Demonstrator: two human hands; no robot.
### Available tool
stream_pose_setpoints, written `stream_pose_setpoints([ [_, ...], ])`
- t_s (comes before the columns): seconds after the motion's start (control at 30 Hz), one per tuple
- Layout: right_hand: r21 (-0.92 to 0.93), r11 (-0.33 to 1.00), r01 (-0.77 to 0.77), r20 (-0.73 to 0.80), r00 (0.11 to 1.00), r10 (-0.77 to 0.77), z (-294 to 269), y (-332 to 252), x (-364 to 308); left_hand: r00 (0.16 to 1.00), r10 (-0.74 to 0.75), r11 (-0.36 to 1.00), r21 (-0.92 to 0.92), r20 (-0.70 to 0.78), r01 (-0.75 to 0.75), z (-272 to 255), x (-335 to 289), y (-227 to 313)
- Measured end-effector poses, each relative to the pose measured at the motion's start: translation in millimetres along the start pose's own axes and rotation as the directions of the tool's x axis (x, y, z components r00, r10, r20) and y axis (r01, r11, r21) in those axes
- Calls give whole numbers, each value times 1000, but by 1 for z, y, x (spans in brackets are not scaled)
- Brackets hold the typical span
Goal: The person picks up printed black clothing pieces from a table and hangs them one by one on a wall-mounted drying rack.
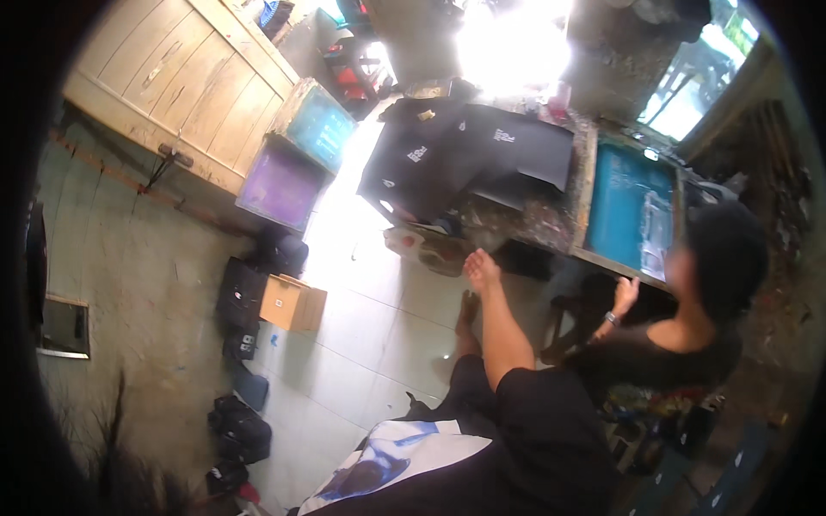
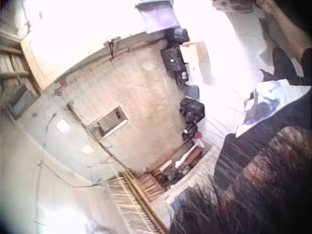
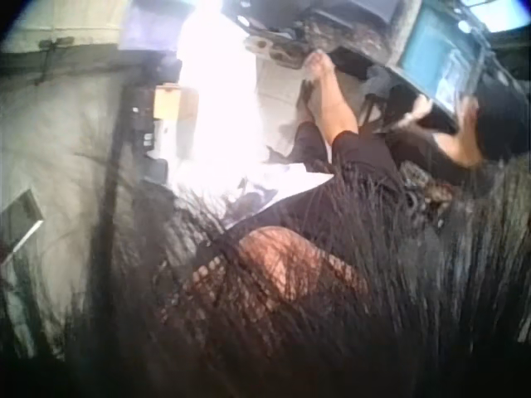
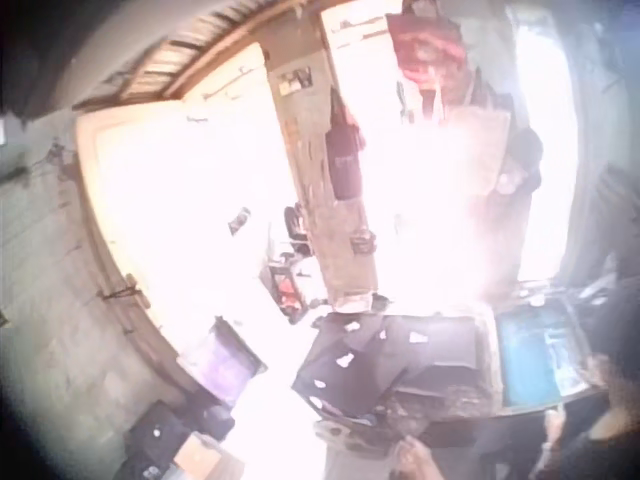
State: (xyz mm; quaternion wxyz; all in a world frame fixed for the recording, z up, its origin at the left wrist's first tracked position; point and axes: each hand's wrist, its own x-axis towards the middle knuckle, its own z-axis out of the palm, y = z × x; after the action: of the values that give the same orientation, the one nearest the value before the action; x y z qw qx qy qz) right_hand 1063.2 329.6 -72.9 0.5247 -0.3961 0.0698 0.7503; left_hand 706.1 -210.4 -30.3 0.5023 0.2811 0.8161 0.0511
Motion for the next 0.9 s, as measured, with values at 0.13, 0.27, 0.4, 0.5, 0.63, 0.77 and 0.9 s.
stream_pose_setpoints([
  [0.13, 186, 978, 94, -188, 980, -58, 64, -40, 101, 982, 181, 977, 122, -56, -173, -46, 14, 117],
  [0.27, 269, 953, 137, -416, 909, -13, 95, -84, 162, 999, -53, 917, -397, -11, 44, -128, 73, 260],
  [0.4, 175, 954, 243, -675, 735, -63, 138, -114, 166, 980, 70, 917, -375, -188, -137, -187, 161, 375],
  [0.5, -200, 845, 495, -776, 446, -445, 162, -146, 145, 935, 306, 951, 12, -179, -309, -217, 249, 435],
  [0.63, -865, 465, 191, -398, 303, -866, 191, -193, 44, 821, 549, 801, 381, -155, -463, -227, 359, 574],
  [0.77, -796, 320, 515, -99, 411, -906, 196, -188, -59, 741, 662, 696, 458, -113, -552, -222, 460, 711],
  [0.9, -811, 407, 420, -303, 293, -907, 231, -130, -144, 689, 706, 665, 485, -162, -568, -198, 517, 801],
])
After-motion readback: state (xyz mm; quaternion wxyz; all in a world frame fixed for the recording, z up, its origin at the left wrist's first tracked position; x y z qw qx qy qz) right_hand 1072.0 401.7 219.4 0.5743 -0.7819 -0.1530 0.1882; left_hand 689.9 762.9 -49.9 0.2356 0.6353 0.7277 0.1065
